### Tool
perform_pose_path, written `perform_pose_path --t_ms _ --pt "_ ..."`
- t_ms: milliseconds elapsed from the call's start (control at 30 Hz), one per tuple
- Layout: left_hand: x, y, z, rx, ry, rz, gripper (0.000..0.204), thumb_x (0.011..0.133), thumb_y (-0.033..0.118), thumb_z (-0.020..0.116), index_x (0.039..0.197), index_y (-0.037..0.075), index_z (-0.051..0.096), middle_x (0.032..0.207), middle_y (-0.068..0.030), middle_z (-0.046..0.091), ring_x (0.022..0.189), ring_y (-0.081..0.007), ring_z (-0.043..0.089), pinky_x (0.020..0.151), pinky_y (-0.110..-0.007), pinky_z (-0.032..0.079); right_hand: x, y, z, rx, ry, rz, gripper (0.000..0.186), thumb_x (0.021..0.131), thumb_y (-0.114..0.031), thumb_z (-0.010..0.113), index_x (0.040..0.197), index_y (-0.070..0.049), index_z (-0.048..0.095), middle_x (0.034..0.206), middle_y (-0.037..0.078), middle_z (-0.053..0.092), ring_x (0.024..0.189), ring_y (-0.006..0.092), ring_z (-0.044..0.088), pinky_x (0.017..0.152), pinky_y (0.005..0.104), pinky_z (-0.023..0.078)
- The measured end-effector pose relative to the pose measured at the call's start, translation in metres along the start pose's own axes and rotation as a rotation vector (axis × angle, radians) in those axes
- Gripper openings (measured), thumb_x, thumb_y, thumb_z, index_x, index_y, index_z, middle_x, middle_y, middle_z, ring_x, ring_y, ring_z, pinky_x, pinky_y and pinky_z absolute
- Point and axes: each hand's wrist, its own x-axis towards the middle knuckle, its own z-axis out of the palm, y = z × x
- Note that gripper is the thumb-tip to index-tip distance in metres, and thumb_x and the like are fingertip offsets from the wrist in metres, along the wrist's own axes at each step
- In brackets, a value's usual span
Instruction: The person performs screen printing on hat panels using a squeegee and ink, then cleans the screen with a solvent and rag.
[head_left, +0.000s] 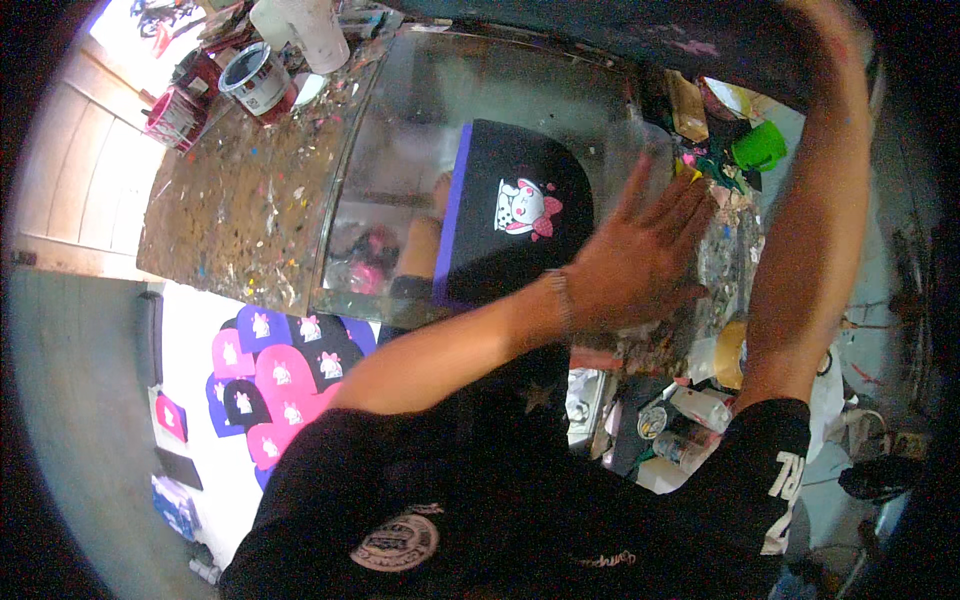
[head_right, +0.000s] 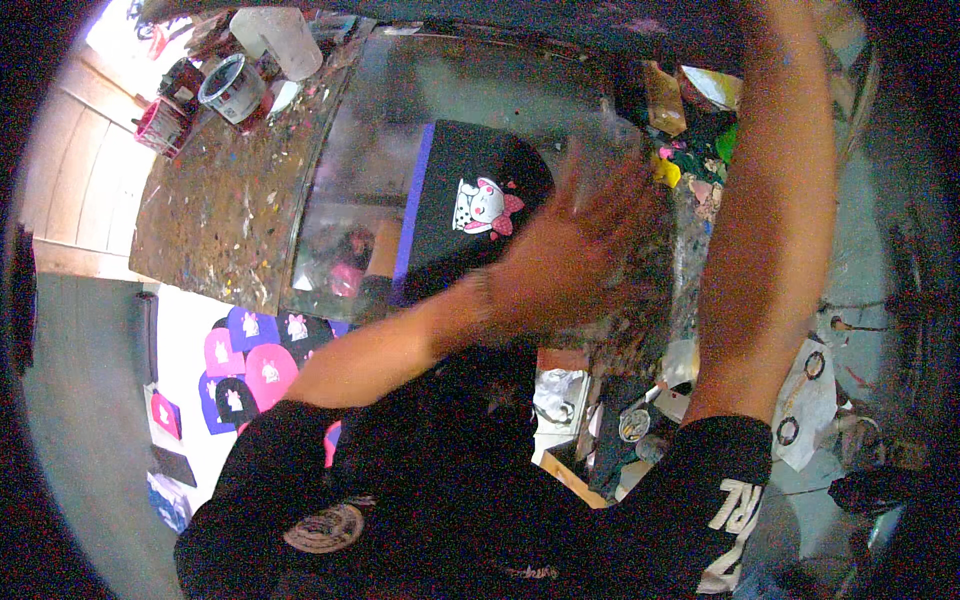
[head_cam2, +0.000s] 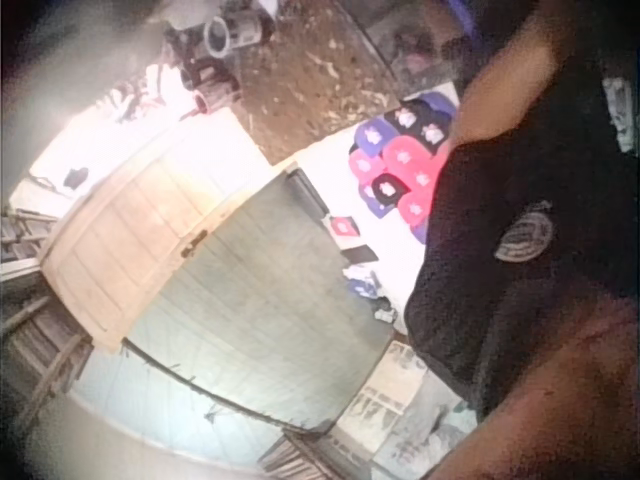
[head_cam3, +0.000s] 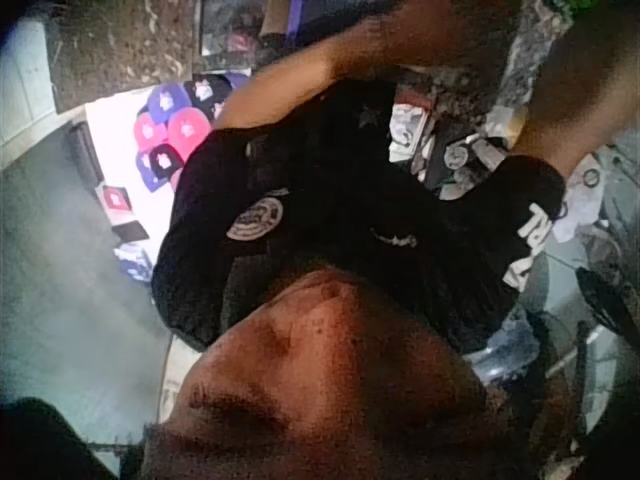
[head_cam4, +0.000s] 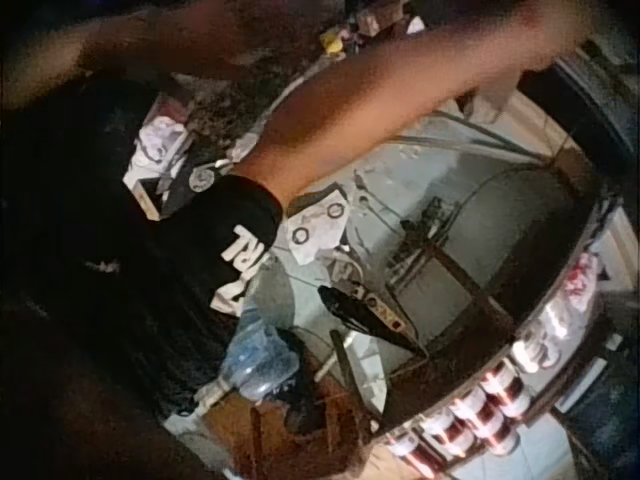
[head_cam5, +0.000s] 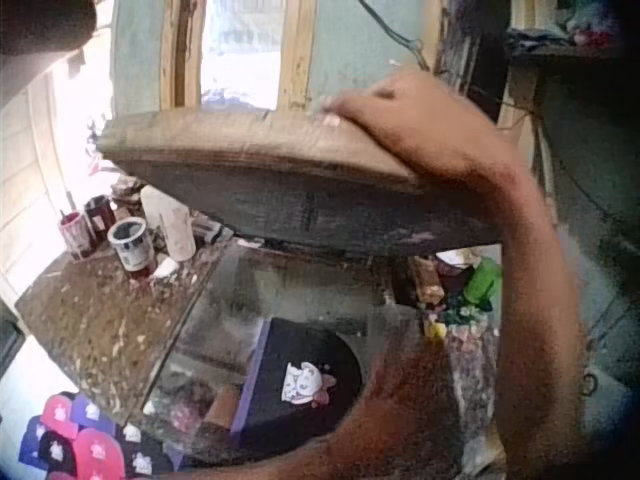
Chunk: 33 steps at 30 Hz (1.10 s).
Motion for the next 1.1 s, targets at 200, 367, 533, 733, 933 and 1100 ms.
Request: perform_pose_path --t_ms 200,367,533,733,933,1100 --pt "-0.002 -0.056 -0.213 0.597 -0.045 -0.076 0.055 0.067 0.034 0.08 0.11 0.005 0.06 0.101 -0.0169 0.063 0.095 -0.0368 0.06 0.085 -0.051 0.044 -0.084 -0.058 0.025 -0.226 -0.311 0.288 0.049 0.09 -0.049 0.06 0.116 -0.009 0.069 0.103 0.015 0.07 0.093 0.0328 0.067 0.085 0.0425 0.051" --pt "-0.103 -0.049 -0.149 0.312 -0.455 -0.218 0.047 0.058 0.016 0.08 0.094 0.003 0.053 0.09 -0.0151 0.056 0.086 -0.0355 0.058 0.076 -0.044 0.046 -0.238 -0.101 0.106 0.101 -0.061 0.037 0.038 0.081 -0.036 0.066 0.098 -0.003 0.056 0.096 0.017 0.06 0.086 0.0334 0.063 0.072 0.0442 0.054" --pt "-0.161 -0.051 -0.114 0.309 -0.519 -0.301 0.052 0.059 0.022 0.082 0.097 0.003 0.053 0.093 -0.0138 0.055 0.09 -0.0336 0.055 0.078 -0.042 0.043 -0.267 -0.103 0.145 0.203 -0.286 0.13 0.036 0.079 -0.016 0.063 0.112 -0.004 0.06 0.106 0.019 0.064 0.097 0.0372 0.064 0.079 0.048 0.052" --pt "-0.165 -0.049 -0.108 0.279 -0.494 -0.31 0.048 0.061 0.02 0.081 0.096 0.003 0.053 0.091 -0.0124 0.054 0.089 -0.0314 0.056 0.076 -0.041 0.042 -0.216 -0.046 0.169 0.452 -0.704 0.222 0.04 0.08 -0.01 0.065 0.119 -0.005 0.058 0.108 0.021 0.065 0.097 0.0422 0.064 0.087 0.0505 0.05" --pt "-0.168 -0.052 -0.105 0.248 -0.488 -0.355 0.041 0.065 0.021 0.08 0.093 0.004 0.055 0.088 -0.0106 0.055 0.087 -0.0295 0.057 0.075 -0.039 0.042 -0.256 -0.072 0.161 0.473 -0.686 0.228 0.036 0.084 -0.007 0.063 0.119 -0.002 0.057 0.11 0.021 0.064 0.103 0.0424 0.061 0.089 0.0492 0.05" --pt "-0.165 -0.051 -0.107 0.246 -0.502 -0.358 0.042 0.064 0.024 0.081 0.091 0.004 0.055 0.087 -0.0102 0.055 0.086 -0.029 0.057 0.075 -0.039 0.042 -0.236 -0.046 0.214 0.192 -0.332 0.104 0.025 0.086 -0.001 0.049 0.111 -0.001 0.056 0.102 0.022 0.062 0.098 0.0396 0.062 0.087 0.0483 0.052"
